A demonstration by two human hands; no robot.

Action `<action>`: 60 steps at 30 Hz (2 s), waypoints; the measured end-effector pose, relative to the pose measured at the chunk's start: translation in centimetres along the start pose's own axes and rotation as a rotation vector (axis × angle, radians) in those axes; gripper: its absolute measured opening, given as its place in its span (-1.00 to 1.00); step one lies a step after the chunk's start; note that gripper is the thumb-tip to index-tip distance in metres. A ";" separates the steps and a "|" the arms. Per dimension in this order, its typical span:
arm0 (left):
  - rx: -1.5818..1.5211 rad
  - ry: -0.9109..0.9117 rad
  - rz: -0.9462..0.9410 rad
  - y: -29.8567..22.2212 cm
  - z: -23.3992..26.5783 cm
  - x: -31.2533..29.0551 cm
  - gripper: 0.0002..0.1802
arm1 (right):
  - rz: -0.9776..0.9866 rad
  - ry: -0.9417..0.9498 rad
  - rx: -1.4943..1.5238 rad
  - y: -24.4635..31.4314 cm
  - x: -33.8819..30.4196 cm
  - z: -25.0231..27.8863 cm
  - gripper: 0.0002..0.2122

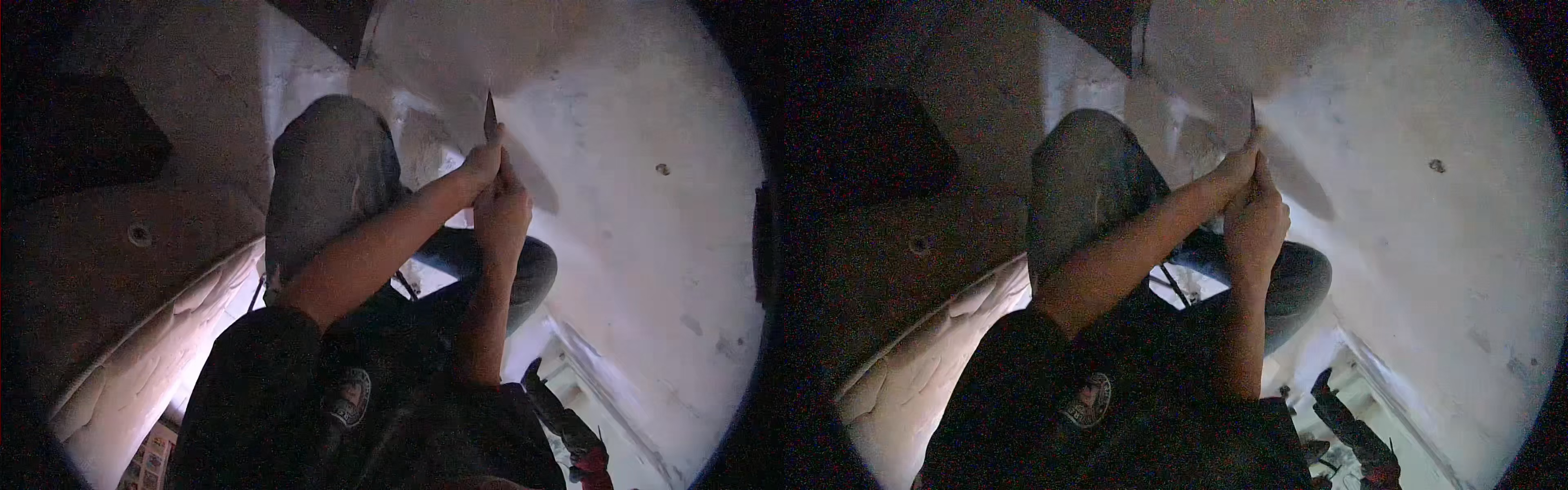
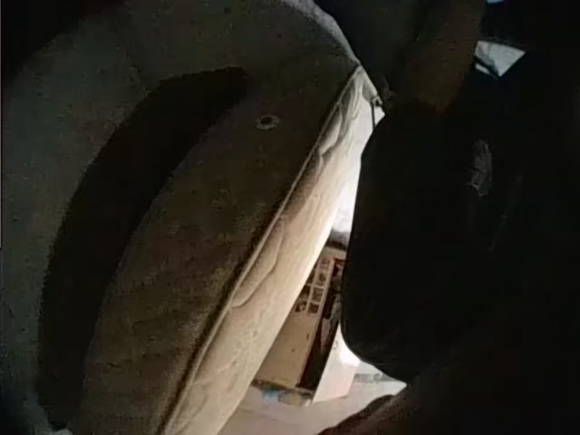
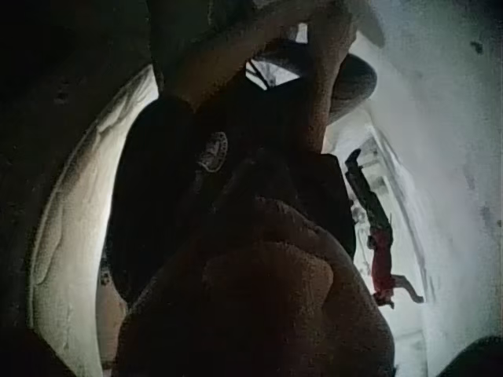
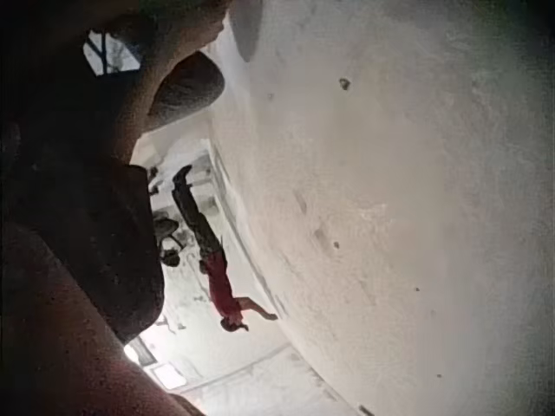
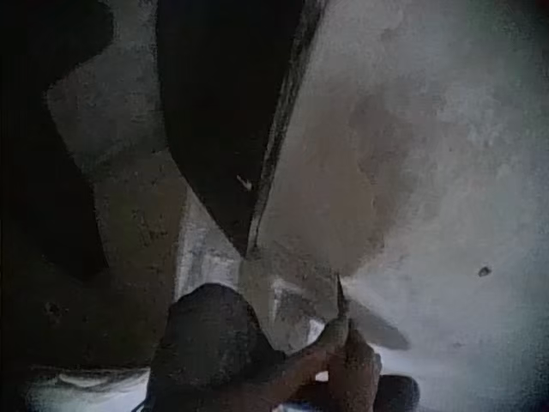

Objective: The person scrapes and smooths a section of the ceiling with a putty knife.

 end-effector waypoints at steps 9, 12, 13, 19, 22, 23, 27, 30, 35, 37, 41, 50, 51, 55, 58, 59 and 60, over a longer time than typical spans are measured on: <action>-0.342 0.063 0.057 -0.2 -0.8 -1.4 -0.03 | 0.162 -0.040 0.020 0.3 0.6 0.1 -0.61; -0.262 0.050 0.021 -0.1 -0.8 -0.5 -0.07 | 0.157 -0.054 0.003 0.3 0.5 0.4 -0.62; -0.258 0.044 0.015 -0.2 -1.2 0.3 -0.07 | 0.121 -0.078 0.043 0.0 0.3 0.7 -0.62; -0.354 0.102 0.078 0.7 -0.7 1.6 -0.06 | 0.162 -0.048 0.017 -0.6 1.1 0.0 -0.64; -0.204 0.016 -0.106 -0.8 -1.2 1.4 -0.07 | 0.179 -0.043 0.036 0.1 2.2 -0.4 -0.63; -0.210 0.017 -0.152 -0.9 -0.4 0.9 -0.07 | 0.146 0.028 0.094 -0.1 2.4 -1.2 -0.62; -0.413 0.052 0.167 -0.4 -0.4 0.7 0.02 | 0.191 -0.061 0.018 0.1 1.6 -0.6 -0.62; -0.056 -0.010 0.016 -0.5 0.2 0.1 0.06 | 0.089 -0.026 0.063 0.4 0.8 -0.6 -0.62; -0.097 0.029 0.082 0.2 0.0 0.3 0.03 | -0.024 0.027 -0.016 0.5 0.8 -0.2 -0.61; -0.266 0.075 -0.116 -0.9 -0.5 0.3 -0.01 | 0.070 -0.006 0.015 0.8 1.0 0.2 -0.61; -0.295 0.105 -0.005 -0.8 -1.2 -0.2 -0.33 | 0.109 0.009 0.042 0.3 1.0 0.1 -0.63; -0.399 0.105 -0.019 -1.4 -0.7 -0.4 -0.14 | 0.094 -0.009 0.032 1.0 1.1 0.0 -0.65; -0.404 0.020 0.008 -0.7 -0.6 -0.4 -0.14 | 0.017 -0.035 -0.016 0.4 0.5 0.3 -0.65; -0.167 0.094 0.056 1.4 -1.6 -0.3 -0.19 | 0.047 -0.077 -0.060 -0.5 -0.9 1.0 -0.64; -0.084 0.120 0.060 1.7 -1.8 -0.6 -0.16 | 0.086 -0.097 -0.056 -0.7 -0.8 1.0 -0.64; -0.030 0.111 0.041 1.4 -1.7 -0.7 -0.03 | -0.003 -0.062 -0.069 -1.2 -0.6 0.8 -0.64; -0.022 0.133 0.045 1.3 -2.0 -0.9 -0.03 | -0.011 -0.056 -0.096 -1.3 -0.4 0.7 -0.64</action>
Point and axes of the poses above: each hand's wrist, its own x-axis towards the middle knuckle, its own z-axis out of the back of the hand, y = z × x, the point moved 5 cm from there along x, towards the middle knuckle
